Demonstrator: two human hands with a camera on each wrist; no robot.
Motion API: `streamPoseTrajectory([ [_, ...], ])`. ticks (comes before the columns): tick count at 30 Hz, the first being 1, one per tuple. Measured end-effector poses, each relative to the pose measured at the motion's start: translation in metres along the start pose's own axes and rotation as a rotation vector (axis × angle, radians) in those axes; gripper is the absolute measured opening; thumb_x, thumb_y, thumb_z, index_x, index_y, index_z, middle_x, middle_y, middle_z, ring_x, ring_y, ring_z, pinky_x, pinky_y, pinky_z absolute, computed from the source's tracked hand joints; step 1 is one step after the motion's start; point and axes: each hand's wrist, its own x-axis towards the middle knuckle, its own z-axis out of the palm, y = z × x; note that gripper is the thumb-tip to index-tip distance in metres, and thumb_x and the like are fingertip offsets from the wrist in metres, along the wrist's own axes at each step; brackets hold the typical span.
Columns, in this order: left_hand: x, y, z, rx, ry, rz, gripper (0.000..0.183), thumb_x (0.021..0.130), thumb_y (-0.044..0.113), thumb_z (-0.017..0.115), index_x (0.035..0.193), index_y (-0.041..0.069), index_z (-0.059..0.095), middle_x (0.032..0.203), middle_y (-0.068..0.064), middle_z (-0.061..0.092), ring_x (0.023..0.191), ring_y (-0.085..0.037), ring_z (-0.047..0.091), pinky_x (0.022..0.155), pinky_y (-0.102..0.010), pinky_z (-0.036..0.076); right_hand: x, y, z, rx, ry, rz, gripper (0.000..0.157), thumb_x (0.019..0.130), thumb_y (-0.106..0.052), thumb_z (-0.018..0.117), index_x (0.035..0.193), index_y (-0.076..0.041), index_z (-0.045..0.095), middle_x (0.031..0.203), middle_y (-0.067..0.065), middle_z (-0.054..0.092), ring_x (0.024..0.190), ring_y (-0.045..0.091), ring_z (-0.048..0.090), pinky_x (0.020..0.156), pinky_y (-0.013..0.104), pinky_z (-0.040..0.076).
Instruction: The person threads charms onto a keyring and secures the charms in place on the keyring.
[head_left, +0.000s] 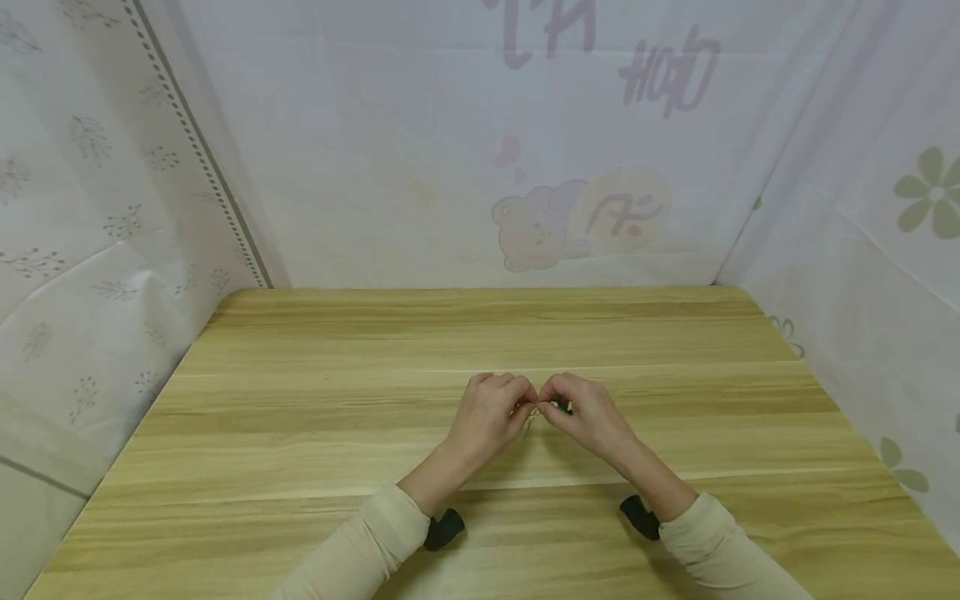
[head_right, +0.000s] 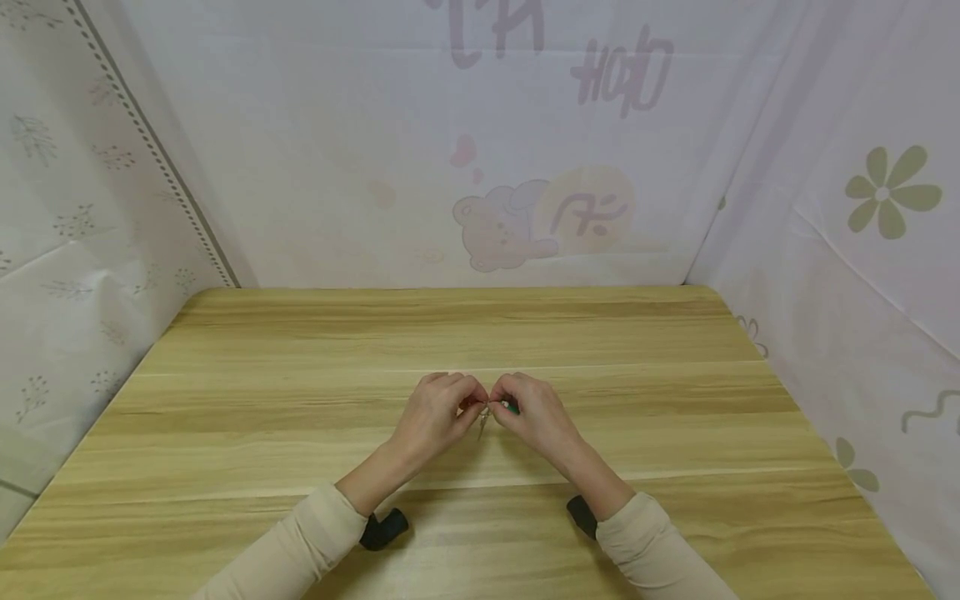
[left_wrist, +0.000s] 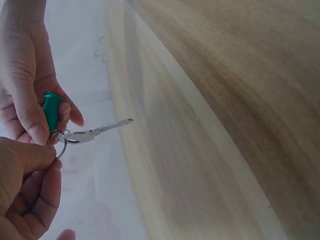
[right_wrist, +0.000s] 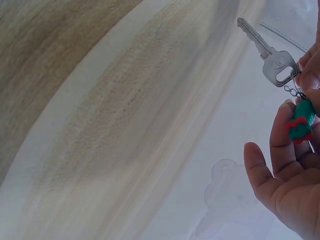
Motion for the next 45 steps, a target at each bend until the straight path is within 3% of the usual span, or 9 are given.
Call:
streamPoseTrajectory([
  [7,0.0007,0.0002,-0.0017,-0.149,-0.036,-0.117,0.012,0.077,0.003,0.074,0.076,0.013,0.067,0.068,0.004,0.066,0.057,-0.003,0.056,0.054,-0.014,0.044,0.0001,-0.0021,-0.001,0.013,-0.001,0.039,0.012,0.085,-0.006,0.067,0.079,-0.016,0.065,0.075,-0.007,0.06,0.066,0.004,0.049,0.057,0.02,0.042],
  [17,0.0002,-0.0001,-0.0007,-0.208,-0.042,-0.183,0.01,0.079,0.004,0.073,0.077,0.012,0.066,0.068,0.003,0.066,0.057,-0.004,0.057,0.052,-0.013,0.042,-0.0002,-0.0021,-0.001,0.032,0.001,0.064,0.011,0.086,-0.007,0.067,0.08,-0.016,0.064,0.077,-0.007,0.061,0.068,0.004,0.05,0.058,0.021,0.042],
  [20,0.0003,-0.0007,-0.0004,-0.184,-0.04,-0.161,0.01,0.078,0.005,0.073,0.077,0.012,0.067,0.069,0.003,0.066,0.057,-0.004,0.056,0.052,-0.013,0.043,-0.0002,-0.0017,-0.0008,0.033,0.003,0.059,0.011,0.086,-0.007,0.067,0.08,-0.016,0.064,0.076,-0.008,0.06,0.067,0.004,0.05,0.058,0.021,0.041],
  [27,0.0,-0.0022,0.0015,-0.015,-0.001,0.001,0.013,0.075,0.008,0.076,0.078,0.014,0.065,0.071,0.005,0.066,0.064,-0.006,0.06,0.069,-0.029,0.051,0.0002,0.0002,0.0003,0.014,-0.004,0.023,0.012,0.085,-0.004,0.067,0.078,-0.014,0.064,0.075,-0.006,0.06,0.066,0.004,0.048,0.056,0.019,0.042],
  [31,-0.0005,-0.0015,0.001,-0.013,0.003,0.017,0.015,0.074,0.009,0.078,0.078,0.015,0.065,0.07,0.005,0.066,0.064,-0.006,0.06,0.072,-0.032,0.051,-0.0003,0.0005,0.0006,0.01,-0.007,0.009,0.011,0.084,-0.003,0.067,0.078,-0.012,0.065,0.076,-0.005,0.061,0.066,0.004,0.049,0.057,0.019,0.043],
  [39,0.0003,0.0,-0.0011,-0.119,-0.046,-0.094,0.011,0.077,0.005,0.075,0.076,0.013,0.067,0.068,0.004,0.066,0.057,-0.003,0.057,0.053,-0.014,0.043,0.0,-0.0008,0.0001,0.022,-0.01,0.041,0.01,0.085,-0.005,0.066,0.079,-0.013,0.066,0.076,-0.006,0.061,0.066,0.004,0.049,0.056,0.02,0.041],
  [45,0.0004,0.0013,-0.0017,-0.165,-0.072,-0.17,0.011,0.079,0.003,0.072,0.078,0.013,0.067,0.069,0.005,0.066,0.058,-0.003,0.056,0.053,-0.012,0.042,0.0,-0.0008,-0.0003,0.035,-0.011,0.064,0.01,0.086,-0.006,0.066,0.079,-0.014,0.065,0.077,-0.007,0.061,0.067,0.004,0.05,0.057,0.02,0.041],
])
